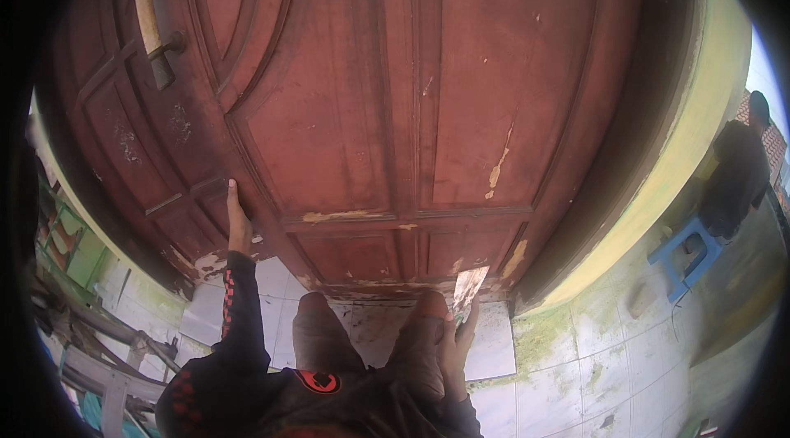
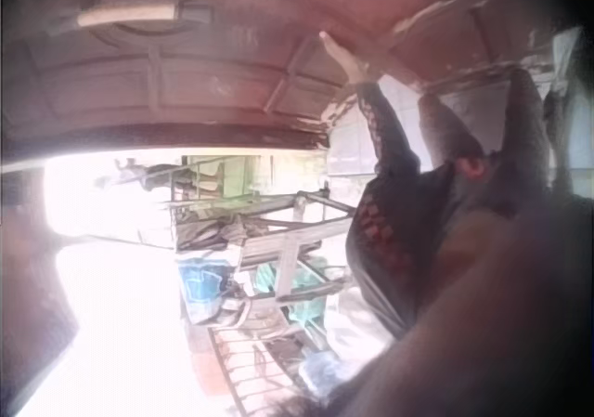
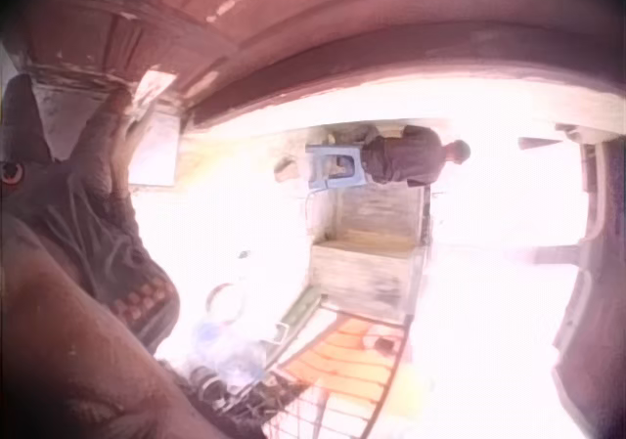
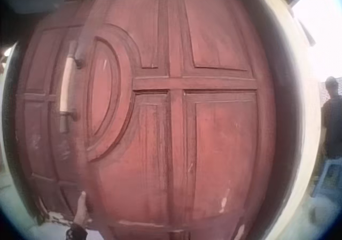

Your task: The person scrapes old paint and debris from the lower edge of a reddish-brown door using a metal scraper. They work while sitting on the tiled floor, repeatedly removing flakes and wiping the surface.

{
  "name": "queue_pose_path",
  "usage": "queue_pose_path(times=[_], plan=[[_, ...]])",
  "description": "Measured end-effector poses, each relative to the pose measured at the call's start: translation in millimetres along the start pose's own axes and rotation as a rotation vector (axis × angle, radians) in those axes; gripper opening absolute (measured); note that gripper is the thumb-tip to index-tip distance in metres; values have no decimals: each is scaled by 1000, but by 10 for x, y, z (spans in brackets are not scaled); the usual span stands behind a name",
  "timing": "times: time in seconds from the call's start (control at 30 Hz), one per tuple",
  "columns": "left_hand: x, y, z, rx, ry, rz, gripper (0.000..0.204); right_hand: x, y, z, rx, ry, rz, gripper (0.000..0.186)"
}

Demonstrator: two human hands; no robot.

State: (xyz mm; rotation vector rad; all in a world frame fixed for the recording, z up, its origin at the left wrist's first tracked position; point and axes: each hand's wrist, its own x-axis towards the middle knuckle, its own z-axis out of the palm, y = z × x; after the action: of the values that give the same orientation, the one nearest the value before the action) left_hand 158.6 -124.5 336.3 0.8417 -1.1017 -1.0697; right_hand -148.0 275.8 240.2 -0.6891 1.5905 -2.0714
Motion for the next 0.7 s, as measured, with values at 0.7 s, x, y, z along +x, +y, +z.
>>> queue_pose_path(times=[0.7], plan=[[12, 87, -125, -31, -91, 19, 105, -519, 102, 647, -350, -277, 80, 50]])
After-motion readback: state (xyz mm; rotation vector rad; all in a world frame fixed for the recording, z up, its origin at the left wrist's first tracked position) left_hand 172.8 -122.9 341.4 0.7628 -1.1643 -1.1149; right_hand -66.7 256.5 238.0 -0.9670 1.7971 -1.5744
